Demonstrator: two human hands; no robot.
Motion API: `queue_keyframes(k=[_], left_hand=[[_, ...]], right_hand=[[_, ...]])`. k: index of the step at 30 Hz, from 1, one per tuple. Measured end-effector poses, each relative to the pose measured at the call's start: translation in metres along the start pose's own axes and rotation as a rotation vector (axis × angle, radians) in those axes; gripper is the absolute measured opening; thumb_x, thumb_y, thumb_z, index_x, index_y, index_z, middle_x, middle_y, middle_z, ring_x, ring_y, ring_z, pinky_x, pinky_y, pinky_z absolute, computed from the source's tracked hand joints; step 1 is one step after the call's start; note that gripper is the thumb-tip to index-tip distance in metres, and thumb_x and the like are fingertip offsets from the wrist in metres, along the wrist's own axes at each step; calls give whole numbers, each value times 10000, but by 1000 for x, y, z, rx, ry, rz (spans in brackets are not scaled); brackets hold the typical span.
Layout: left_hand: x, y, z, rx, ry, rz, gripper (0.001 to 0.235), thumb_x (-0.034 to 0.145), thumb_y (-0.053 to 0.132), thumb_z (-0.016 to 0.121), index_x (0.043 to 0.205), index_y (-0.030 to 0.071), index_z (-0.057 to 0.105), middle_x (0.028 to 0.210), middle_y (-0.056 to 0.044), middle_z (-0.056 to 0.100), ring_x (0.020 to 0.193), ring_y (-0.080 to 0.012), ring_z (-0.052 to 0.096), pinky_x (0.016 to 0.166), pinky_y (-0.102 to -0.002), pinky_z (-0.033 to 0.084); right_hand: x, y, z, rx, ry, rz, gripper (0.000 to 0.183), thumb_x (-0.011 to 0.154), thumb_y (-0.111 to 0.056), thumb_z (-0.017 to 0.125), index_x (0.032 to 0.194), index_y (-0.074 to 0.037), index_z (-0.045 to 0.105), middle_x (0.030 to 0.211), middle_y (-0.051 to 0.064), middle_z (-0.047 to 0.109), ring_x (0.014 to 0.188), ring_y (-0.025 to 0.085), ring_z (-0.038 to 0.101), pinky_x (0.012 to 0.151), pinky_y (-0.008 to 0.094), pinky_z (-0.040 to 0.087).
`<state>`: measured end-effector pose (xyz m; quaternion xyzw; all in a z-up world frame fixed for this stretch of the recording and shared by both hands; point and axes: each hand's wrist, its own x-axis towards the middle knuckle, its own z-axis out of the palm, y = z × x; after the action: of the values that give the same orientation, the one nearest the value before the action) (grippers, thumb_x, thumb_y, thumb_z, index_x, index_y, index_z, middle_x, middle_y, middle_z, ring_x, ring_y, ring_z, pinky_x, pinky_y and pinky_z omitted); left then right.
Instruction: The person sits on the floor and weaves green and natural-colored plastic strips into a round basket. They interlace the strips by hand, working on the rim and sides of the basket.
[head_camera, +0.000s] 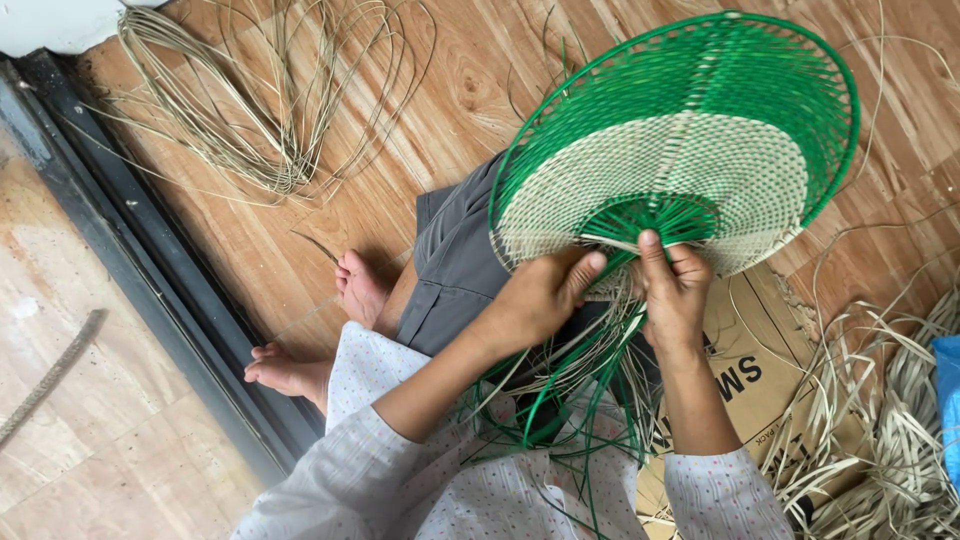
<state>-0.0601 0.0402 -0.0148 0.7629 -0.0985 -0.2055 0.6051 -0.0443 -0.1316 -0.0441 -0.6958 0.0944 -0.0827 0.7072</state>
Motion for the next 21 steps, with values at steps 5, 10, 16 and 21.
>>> queue_keyframes(k=[5,10,16,21], left_hand=[[24,-35,20,-411,-80,-6,619,1066,515,411,1094,-66,621,947,-298,723,934,-385,739,836,-474,584],[41,-71,44,-531,57,-104,450,1024,429,594,937,-2,687,642,-5,530,581,-76,506,498,-196,377],[34,-50,36,-543,79,-62,382,1001,272,622,644,137,598,502,95,410,488,-3,355,487,-157,228],[37,-47,40,-515,68,6,438,996,271,632,587,143,543,464,84,394,469,-13,318,481,-173,213]], right_hand=[[-9,5,1,-87,-29,-30,401,1041,-160,676,654,-143,575,469,-92,351,414,-53,341,393,123,278],[-25,-27,12,-261,-91,-117,124,991,-125,740,881,-78,771,717,-12,662,824,18,471,759,240,519],[-27,-10,-19,39,-270,102,442,1082,-169,554,645,-137,494,500,-75,230,441,-8,180,374,136,211],[-22,-24,-25,149,-372,144,520,1147,-348,367,657,-179,406,566,-92,184,465,20,170,394,176,205]])
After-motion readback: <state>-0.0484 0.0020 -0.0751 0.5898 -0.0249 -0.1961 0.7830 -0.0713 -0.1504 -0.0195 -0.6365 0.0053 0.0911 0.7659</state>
